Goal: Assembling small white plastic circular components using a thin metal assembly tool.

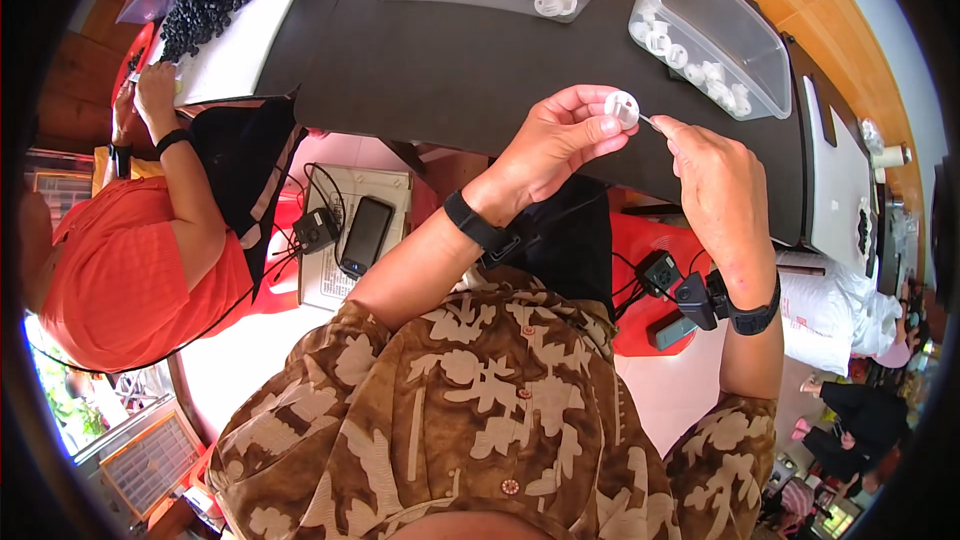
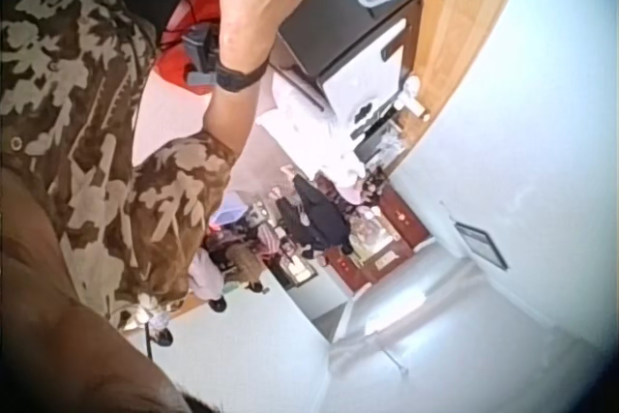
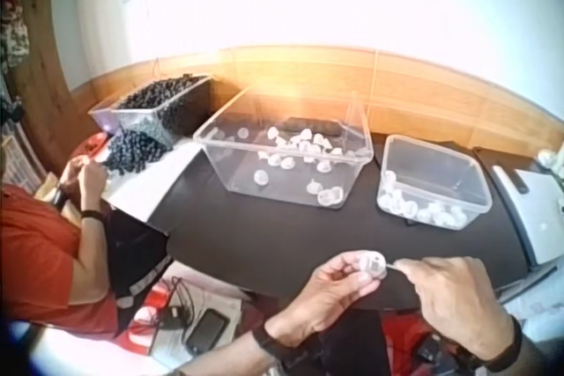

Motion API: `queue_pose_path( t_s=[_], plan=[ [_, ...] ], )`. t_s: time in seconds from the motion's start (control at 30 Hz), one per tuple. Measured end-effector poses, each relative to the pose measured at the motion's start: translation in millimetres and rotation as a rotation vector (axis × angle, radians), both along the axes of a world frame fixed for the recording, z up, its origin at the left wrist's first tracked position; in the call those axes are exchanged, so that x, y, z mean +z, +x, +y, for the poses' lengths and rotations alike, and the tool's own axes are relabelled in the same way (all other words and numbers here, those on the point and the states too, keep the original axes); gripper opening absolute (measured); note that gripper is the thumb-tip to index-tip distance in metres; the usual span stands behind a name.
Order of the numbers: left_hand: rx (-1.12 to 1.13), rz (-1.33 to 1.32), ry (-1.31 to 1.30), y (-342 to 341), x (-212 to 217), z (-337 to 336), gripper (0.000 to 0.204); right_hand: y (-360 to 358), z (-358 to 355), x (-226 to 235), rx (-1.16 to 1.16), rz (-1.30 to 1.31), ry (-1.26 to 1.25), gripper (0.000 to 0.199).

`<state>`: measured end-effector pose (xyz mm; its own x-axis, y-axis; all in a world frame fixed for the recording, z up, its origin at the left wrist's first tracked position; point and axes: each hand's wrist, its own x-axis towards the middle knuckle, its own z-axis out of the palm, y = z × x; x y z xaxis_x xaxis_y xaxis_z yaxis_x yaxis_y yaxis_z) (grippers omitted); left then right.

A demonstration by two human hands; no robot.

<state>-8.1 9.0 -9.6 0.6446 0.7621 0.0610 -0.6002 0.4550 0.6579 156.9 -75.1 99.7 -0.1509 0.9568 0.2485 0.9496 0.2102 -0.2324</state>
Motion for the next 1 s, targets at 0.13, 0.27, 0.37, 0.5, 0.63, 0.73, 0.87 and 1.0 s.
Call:
queue_pose_path(
  t_s=[0.13, 0.27, 0.37, 0.5, 0.63, 0.73, 0.87, 1.0],
  plan=[
    [0.006, -0.003, -0.006, 2.0, 0.6, -1.2, 0.032, 0.8, 1.9, 0.6, 0.002, -0.032, -0.007, 0.028],
    [0.009, 0.004, -0.022, 3.4, 3.8, -1.6, 0.028, 0.0, 2.9, 1.7, 0.0, -0.063, -0.004, 0.028],
    [0.012, 0.005, -0.021, 3.7, 3.1, -1.4, 0.027, -0.4, 3.7, 3.4, -0.003, -0.085, -0.012, 0.028],
    [0.013, 0.005, -0.03, 4.3, 1.8, -1.4, 0.027, -0.9, 4.1, 4.0, 0.004, -0.105, 0.001, 0.027],
    [0.021, 0.008, -0.006, 4.4, -0.9, -1.7, 0.028, -1.9, 4.1, 5.2, -0.001, -0.13, -0.005, 0.027],
    [0.024, 0.016, -0.006, 4.5, -0.8, -1.9, 0.028, -2.2, 4.1, 5.5, -0.004, -0.146, -0.011, 0.027],
    [0.03, 0.016, 0.008, 4.5, -0.2, -2.3, 0.028, -3.9, 4.2, 5.2, 0.007, -0.128, 0.015, 0.027],
    [0.036, 0.035, 0.009, 4.3, 1.8, -2.8, 0.028, -6.4, 3.6, 6.1, -0.016, -0.147, 0.009, 0.028]
  ],
)
